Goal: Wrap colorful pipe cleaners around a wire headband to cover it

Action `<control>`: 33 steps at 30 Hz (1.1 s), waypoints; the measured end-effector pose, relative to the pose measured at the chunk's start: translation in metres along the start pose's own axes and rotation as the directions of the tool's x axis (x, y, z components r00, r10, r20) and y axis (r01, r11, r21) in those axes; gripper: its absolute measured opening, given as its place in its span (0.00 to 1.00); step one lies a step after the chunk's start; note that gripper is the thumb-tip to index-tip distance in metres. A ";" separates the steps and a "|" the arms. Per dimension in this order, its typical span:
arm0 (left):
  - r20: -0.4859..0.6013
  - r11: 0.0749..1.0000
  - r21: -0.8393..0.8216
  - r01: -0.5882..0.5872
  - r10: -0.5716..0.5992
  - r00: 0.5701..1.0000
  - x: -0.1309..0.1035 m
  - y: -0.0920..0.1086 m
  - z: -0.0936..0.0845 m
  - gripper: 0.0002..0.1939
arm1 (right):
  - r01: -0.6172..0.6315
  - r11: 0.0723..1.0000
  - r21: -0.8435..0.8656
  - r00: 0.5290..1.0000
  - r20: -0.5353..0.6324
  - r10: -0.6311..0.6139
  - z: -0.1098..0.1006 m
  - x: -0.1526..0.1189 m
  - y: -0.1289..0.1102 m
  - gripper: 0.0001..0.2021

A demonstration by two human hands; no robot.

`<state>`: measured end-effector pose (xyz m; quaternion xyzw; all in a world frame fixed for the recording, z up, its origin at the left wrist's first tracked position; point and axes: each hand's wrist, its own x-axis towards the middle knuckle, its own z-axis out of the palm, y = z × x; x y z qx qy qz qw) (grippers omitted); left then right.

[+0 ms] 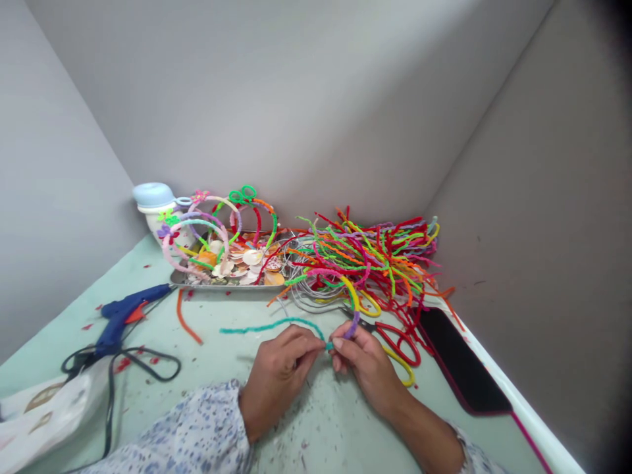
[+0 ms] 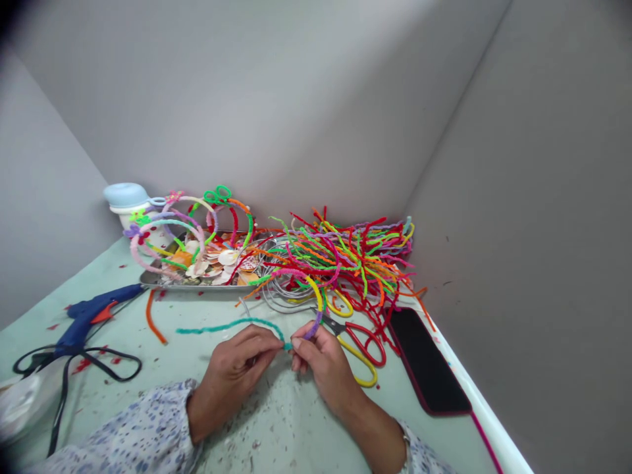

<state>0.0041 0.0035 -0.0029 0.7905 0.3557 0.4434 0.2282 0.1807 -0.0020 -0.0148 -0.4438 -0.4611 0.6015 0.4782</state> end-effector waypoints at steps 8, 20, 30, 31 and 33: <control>0.018 0.998 0.055 -0.022 0.021 1.000 -0.001 -0.001 0.000 0.10 | -0.006 0.999 0.039 1.000 -0.008 0.007 0.001 -0.001 0.002 0.10; 0.056 0.999 0.035 0.038 -0.040 0.998 -0.002 -0.004 0.002 0.10 | 0.010 1.000 -0.025 1.000 -0.003 -0.010 0.004 -0.003 -0.003 0.10; 0.097 0.996 0.015 0.085 -0.086 0.992 -0.002 -0.003 0.003 0.11 | 0.025 0.997 -0.068 1.000 -0.010 -0.026 0.004 -0.003 -0.003 0.10; 0.102 0.996 0.016 0.087 -0.088 0.991 -0.002 -0.003 0.003 0.11 | 0.025 0.997 -0.071 1.000 -0.010 -0.026 0.004 -0.003 -0.003 0.10; 0.118 0.995 0.028 0.094 -0.097 0.988 -0.002 -0.002 0.003 0.11 | 0.026 0.997 -0.075 1.000 -0.008 -0.027 0.004 -0.004 -0.002 0.10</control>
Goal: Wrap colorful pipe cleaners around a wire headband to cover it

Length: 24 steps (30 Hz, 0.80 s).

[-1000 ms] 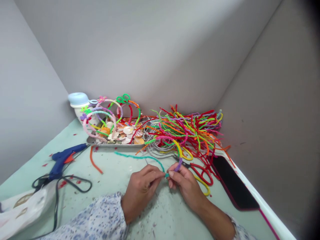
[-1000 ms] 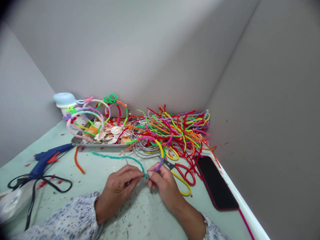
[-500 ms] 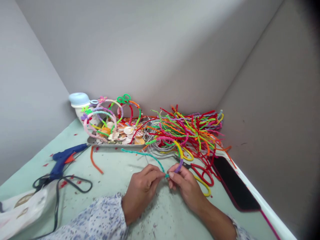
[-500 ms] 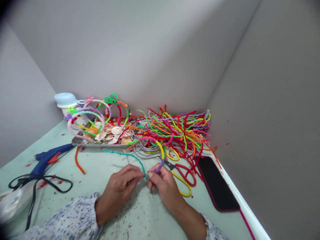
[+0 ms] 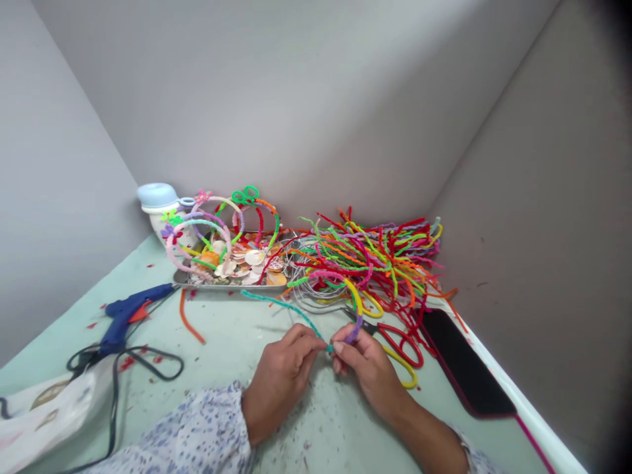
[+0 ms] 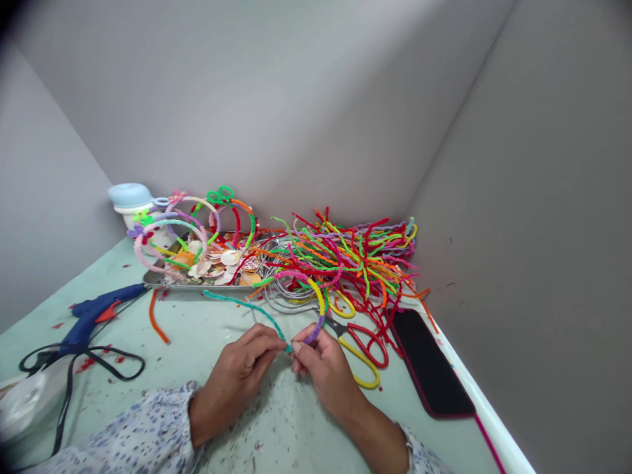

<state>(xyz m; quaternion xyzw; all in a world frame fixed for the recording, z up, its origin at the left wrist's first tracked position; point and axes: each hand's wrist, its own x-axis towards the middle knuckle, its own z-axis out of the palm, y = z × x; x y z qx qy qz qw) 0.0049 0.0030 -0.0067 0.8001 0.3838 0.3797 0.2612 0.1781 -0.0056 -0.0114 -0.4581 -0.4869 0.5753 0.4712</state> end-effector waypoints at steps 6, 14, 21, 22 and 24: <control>0.041 0.999 0.019 0.028 -0.029 0.999 0.001 0.003 -0.001 0.11 | 0.012 1.000 -0.004 1.000 0.007 -0.012 0.001 0.000 0.000 0.10; -0.022 0.998 0.001 0.069 -0.069 0.997 0.002 0.003 -0.001 0.05 | 0.005 0.999 0.042 1.000 -0.003 -0.005 0.000 0.000 -0.001 0.10; 0.002 0.999 0.026 0.047 -0.047 0.999 0.002 0.001 0.000 0.07 | 0.001 1.000 0.021 1.000 -0.007 0.000 0.001 -0.001 -0.004 0.09; 0.007 0.998 0.032 0.046 -0.046 0.999 0.002 0.001 0.000 0.07 | 0.001 1.000 0.014 1.000 -0.007 -0.001 0.001 -0.001 -0.004 0.09; 0.018 0.998 0.041 0.044 -0.045 0.999 0.001 0.001 0.000 0.08 | 0.003 1.000 0.001 1.000 -0.008 -0.003 0.001 -0.001 -0.004 0.09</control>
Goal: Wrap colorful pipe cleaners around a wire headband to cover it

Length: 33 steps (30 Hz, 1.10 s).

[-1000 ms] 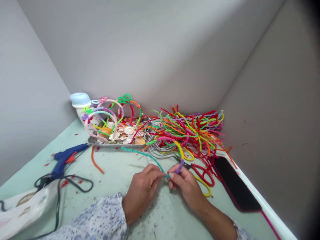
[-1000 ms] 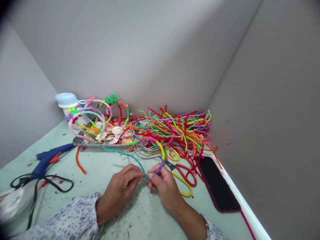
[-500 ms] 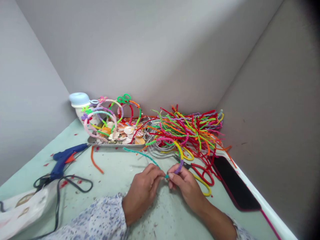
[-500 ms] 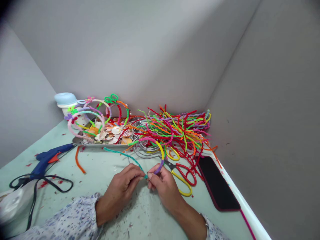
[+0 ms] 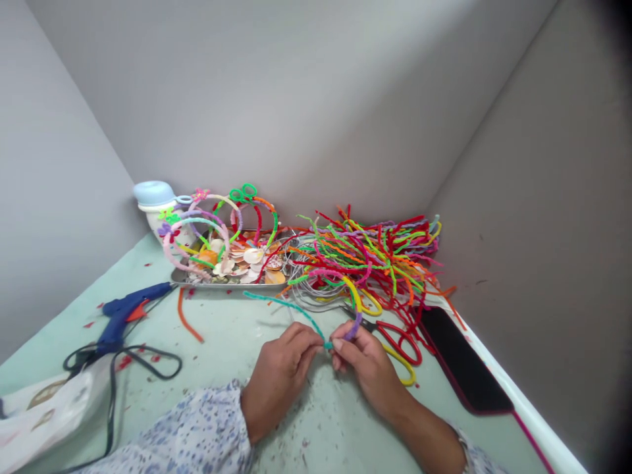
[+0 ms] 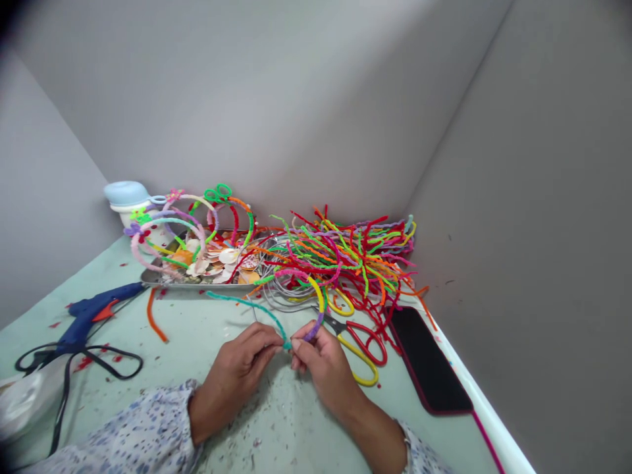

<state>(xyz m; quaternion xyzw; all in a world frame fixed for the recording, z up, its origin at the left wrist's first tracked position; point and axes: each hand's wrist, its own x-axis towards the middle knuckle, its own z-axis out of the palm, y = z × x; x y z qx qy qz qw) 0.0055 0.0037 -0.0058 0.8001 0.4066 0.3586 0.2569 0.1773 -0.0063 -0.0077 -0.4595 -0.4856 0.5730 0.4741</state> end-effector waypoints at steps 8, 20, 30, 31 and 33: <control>0.052 1.000 0.007 -0.009 0.009 0.999 0.000 -0.001 -0.001 0.09 | 0.027 0.999 -0.027 1.000 0.008 -0.027 0.000 0.001 0.004 0.09; 0.087 0.999 -0.031 0.008 -0.005 0.996 0.000 0.000 -0.001 0.09 | 0.051 0.997 -0.049 0.998 0.024 -0.050 -0.002 -0.001 0.008 0.08; 0.040 0.999 -0.052 -0.008 0.010 0.999 -0.001 -0.001 0.000 0.09 | 0.058 0.997 -0.052 0.998 0.015 -0.057 -0.001 0.000 0.007 0.07; 0.047 0.999 -0.050 -0.009 0.011 0.999 -0.001 -0.001 0.000 0.09 | 0.058 0.997 -0.052 0.998 0.017 -0.058 -0.001 0.000 0.007 0.07; 0.067 0.999 -0.036 -0.004 0.006 0.998 0.000 0.000 0.000 0.10 | 0.064 0.997 -0.051 0.998 0.026 -0.063 -0.001 0.000 0.008 0.07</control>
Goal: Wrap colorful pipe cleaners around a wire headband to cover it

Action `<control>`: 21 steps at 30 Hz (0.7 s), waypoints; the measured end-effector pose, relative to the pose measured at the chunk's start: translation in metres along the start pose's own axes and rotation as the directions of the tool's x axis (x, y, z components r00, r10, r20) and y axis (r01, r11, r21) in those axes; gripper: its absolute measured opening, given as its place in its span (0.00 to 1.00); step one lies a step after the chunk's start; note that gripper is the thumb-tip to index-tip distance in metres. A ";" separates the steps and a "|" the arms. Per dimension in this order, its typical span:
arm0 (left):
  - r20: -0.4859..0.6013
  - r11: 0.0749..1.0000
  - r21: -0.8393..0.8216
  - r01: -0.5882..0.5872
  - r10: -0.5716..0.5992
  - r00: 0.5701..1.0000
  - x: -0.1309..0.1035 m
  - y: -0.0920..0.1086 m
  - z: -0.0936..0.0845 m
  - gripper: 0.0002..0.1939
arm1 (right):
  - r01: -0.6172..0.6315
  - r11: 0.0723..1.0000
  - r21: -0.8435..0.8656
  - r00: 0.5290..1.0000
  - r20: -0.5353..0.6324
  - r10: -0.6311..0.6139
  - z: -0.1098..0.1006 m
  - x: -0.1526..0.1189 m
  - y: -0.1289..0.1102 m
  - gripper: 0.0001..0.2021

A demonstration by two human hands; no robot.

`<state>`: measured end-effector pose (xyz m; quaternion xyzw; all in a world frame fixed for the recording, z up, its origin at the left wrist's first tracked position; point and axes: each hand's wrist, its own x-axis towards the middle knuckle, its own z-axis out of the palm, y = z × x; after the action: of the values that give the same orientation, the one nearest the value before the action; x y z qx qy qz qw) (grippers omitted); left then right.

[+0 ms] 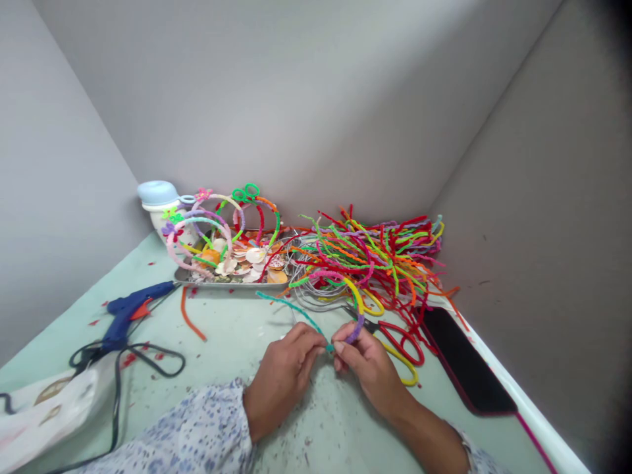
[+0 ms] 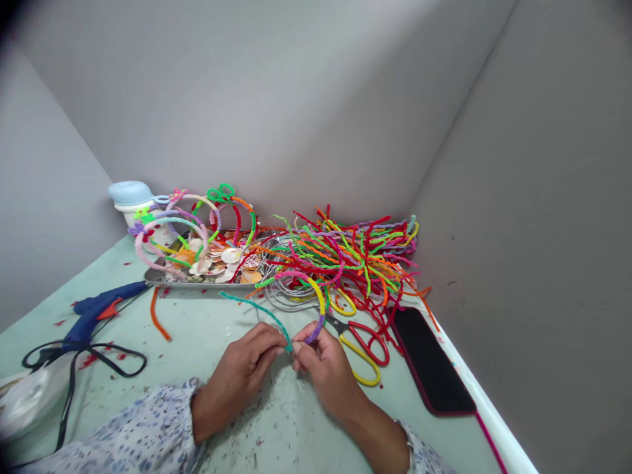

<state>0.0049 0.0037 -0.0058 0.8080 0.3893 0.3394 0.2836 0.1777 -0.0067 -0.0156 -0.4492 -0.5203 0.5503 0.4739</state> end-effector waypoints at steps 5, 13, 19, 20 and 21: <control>0.036 0.998 0.046 0.033 -0.035 0.999 0.000 0.001 0.000 0.10 | 0.021 1.000 -0.010 1.000 0.022 -0.021 -0.001 -0.001 0.003 0.05; 0.003 0.999 -0.001 0.034 -0.034 0.999 0.000 0.000 0.001 0.08 | 0.004 1.000 -0.008 1.000 -0.007 -0.004 0.000 0.001 0.001 0.06; 0.021 0.999 0.015 0.037 -0.037 0.999 -0.001 0.001 0.001 0.09 | 0.006 1.000 -0.011 1.000 0.004 -0.006 0.000 0.000 0.001 0.06; 0.032 0.999 0.028 0.041 -0.042 0.999 -0.001 0.002 0.001 0.10 | 0.008 1.000 -0.013 1.000 0.010 -0.008 0.000 0.000 0.001 0.06; 0.043 0.998 0.041 0.044 -0.046 0.998 -0.002 0.002 0.001 0.10 | 0.010 1.000 -0.017 1.000 0.015 -0.010 0.000 0.000 0.001 0.06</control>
<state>0.0054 0.0014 -0.0055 0.8118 0.4078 0.3070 0.2834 0.1778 -0.0072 -0.0171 -0.4464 -0.5306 0.5470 0.4689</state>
